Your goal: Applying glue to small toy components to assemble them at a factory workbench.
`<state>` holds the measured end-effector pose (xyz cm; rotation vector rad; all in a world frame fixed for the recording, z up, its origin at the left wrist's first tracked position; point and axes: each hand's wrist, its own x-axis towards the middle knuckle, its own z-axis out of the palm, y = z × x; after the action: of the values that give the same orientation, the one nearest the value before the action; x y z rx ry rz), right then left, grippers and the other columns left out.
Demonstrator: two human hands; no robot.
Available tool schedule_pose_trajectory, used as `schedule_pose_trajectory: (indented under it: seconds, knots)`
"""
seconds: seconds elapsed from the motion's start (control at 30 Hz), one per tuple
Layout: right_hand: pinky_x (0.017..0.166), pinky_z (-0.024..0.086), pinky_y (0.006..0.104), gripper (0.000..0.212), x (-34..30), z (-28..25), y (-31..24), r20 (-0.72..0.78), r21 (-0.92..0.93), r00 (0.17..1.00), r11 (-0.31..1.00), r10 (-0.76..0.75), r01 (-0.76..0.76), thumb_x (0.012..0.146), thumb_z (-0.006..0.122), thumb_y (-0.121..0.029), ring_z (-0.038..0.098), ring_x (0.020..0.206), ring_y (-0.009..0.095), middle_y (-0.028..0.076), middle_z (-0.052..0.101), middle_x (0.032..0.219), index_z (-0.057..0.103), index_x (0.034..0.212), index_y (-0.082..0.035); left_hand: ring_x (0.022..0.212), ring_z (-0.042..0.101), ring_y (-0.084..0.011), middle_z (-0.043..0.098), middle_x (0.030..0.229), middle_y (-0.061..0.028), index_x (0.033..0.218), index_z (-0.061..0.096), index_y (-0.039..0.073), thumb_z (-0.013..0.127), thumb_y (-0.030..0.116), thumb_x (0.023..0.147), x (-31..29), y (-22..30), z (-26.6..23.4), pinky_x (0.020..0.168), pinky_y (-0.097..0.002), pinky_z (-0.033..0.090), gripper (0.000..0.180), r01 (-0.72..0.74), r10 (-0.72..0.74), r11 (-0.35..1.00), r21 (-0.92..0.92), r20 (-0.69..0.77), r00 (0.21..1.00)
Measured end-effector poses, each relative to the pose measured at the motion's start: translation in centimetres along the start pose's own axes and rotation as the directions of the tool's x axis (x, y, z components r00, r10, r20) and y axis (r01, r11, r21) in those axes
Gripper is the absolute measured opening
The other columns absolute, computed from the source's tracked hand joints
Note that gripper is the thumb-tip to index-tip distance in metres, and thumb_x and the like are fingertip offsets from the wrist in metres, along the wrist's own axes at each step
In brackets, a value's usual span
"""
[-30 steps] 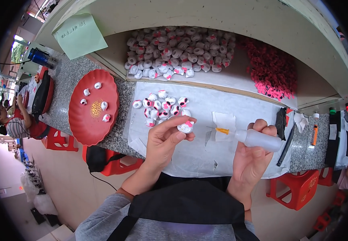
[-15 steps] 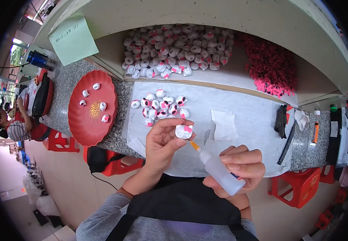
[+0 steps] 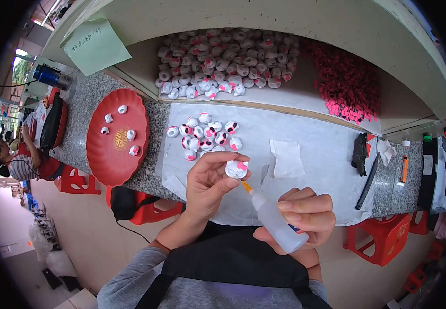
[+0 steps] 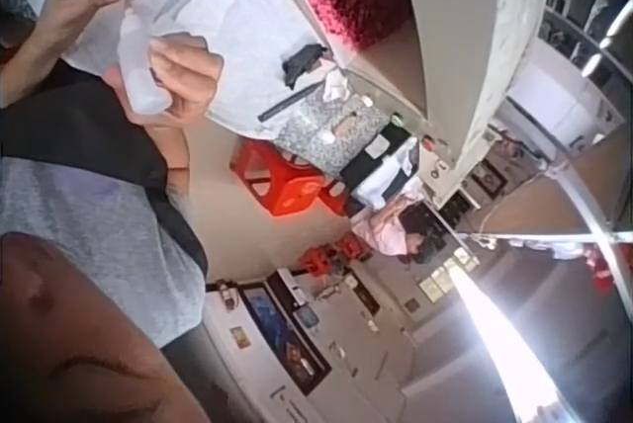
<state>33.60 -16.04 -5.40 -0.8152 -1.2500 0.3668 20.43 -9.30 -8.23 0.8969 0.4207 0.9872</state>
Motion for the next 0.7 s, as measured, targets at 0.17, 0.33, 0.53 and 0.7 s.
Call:
schedule_pose_trajectory:
  seconds: [0.17, 0.33, 0.53, 0.7]
  knots:
    - [0.051, 0.042, 0.0224, 0.048, 0.1, -0.23, -0.15, 0.036, -0.001, 0.999, 1.0, 0.003, -0.003, 0.05, 0.075, -0.006, 0.046, 0.058, 0.014, 0.008, 0.046, 0.084, 0.041, 0.084, -0.007, 0.094, 0.048, -0.0201, 0.047, 0.1, -0.0161, 0.099, 0.042, -0.002, 0.054, -0.002, 0.07, 0.08, -0.01, 0.12, 0.079, -0.0357, 0.043, 0.031, -0.004, 0.004, 1.0, 0.004, -0.008, 1.0]
    - [0.05, 0.041, 0.0226, 0.047, 0.19, -0.35, -0.34, 0.044, -0.01, 0.999, 1.0, 0.02, -0.019, 0.051, 0.074, -0.005, 0.045, 0.057, 0.014, 0.007, 0.045, 0.083, 0.041, 0.084, -0.006, 0.092, 0.049, -0.0201, 0.048, 0.1, -0.0163, 0.099, 0.042, -0.002, 0.054, -0.002, 0.07, 0.08, -0.08, 0.09, 0.078, -0.0354, 0.043, 0.032, -0.012, 0.012, 1.0, -0.001, -0.012, 1.0]
    - [0.048, 0.04, 0.022, 0.046, 0.16, -0.39, -0.23, 0.032, -0.037, 0.999, 0.999, -0.008, 0.009, 0.052, 0.073, -0.004, 0.043, 0.056, 0.014, 0.007, 0.042, 0.084, 0.039, 0.084, -0.007, 0.09, 0.05, -0.0202, 0.048, 0.1, -0.0167, 0.099, 0.042, -0.002, 0.054, -0.002, 0.069, 0.06, -0.17, 0.04, 0.078, -0.0345, 0.044, 0.032, -0.007, 0.007, 1.0, -0.009, -0.005, 1.0]
    - [0.047, 0.04, 0.0224, 0.046, 0.21, -0.4, -0.34, 0.046, -0.023, 0.999, 1.0, -0.014, 0.015, 0.053, 0.072, -0.003, 0.043, 0.056, 0.014, 0.007, 0.042, 0.084, 0.038, 0.084, -0.007, 0.09, 0.05, -0.0205, 0.048, 0.099, -0.0169, 0.099, 0.042, -0.002, 0.054, -0.002, 0.069, 0.0, -0.11, 0.17, 0.078, -0.0347, 0.043, 0.032, -0.002, 0.002, 1.0, -0.008, 0.005, 1.0]
